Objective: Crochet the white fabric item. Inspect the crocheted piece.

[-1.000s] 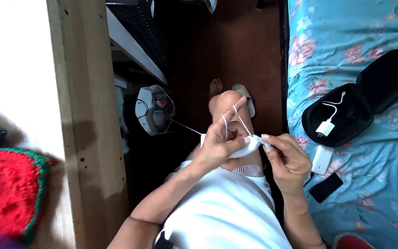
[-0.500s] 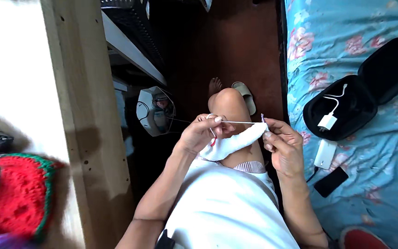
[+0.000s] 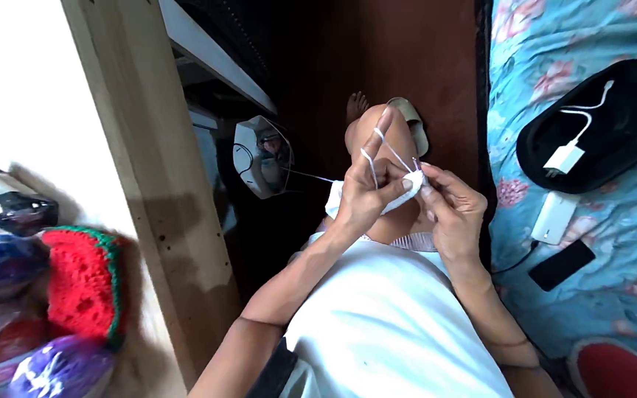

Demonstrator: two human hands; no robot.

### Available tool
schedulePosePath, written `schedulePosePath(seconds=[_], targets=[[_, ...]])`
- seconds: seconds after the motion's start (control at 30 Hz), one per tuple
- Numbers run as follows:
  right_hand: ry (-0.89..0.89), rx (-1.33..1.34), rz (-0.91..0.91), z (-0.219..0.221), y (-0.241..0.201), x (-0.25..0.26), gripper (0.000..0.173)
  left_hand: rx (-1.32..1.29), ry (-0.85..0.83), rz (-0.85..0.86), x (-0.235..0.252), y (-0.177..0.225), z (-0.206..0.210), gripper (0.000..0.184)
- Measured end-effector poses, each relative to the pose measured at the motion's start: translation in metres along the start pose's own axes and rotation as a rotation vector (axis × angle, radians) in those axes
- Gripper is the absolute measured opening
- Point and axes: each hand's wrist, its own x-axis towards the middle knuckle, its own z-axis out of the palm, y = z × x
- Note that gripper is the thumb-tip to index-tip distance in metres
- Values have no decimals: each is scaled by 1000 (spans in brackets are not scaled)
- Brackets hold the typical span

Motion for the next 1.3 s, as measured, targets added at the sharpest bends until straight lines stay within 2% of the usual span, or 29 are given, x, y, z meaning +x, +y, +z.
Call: schedulePosePath(seconds=[0.1,0.17,0.27,0.4,0.53,0.73,0.87,1.0,1.13,1.3], targets=[[25,528,367,4,-6,4,32,-126,27,-43,-2,-12,5,91],[37,606,426,4,-3,5,31,-191,52,-87,2,-17,5,90],[51,306,221,3,4,5,32,-150,76,-107,4,-13,3,89],[3,-199,-107,-6,14,6,31,89,119,-5,9,-6,3,87],[-12,-514,-219,-7,22,15,34,240,151,66,17,-12,-1,88],[-78,-612,-187,-8,32,22,35,369,236,52,21,-25,-10,85],[-87,-620,-195,-8,41,24,35,351,269,62,22,-37,-13,84],[-98,-792,-302,-10,41,26,40,328,281,50,23,-37,-14,83],[-85,-1006,-427,-6,35,25,44,415,289,100,22,-40,-13,80],[-58,-1012,-418,1,36,23,41,596,297,226,21,-48,-13,76]])
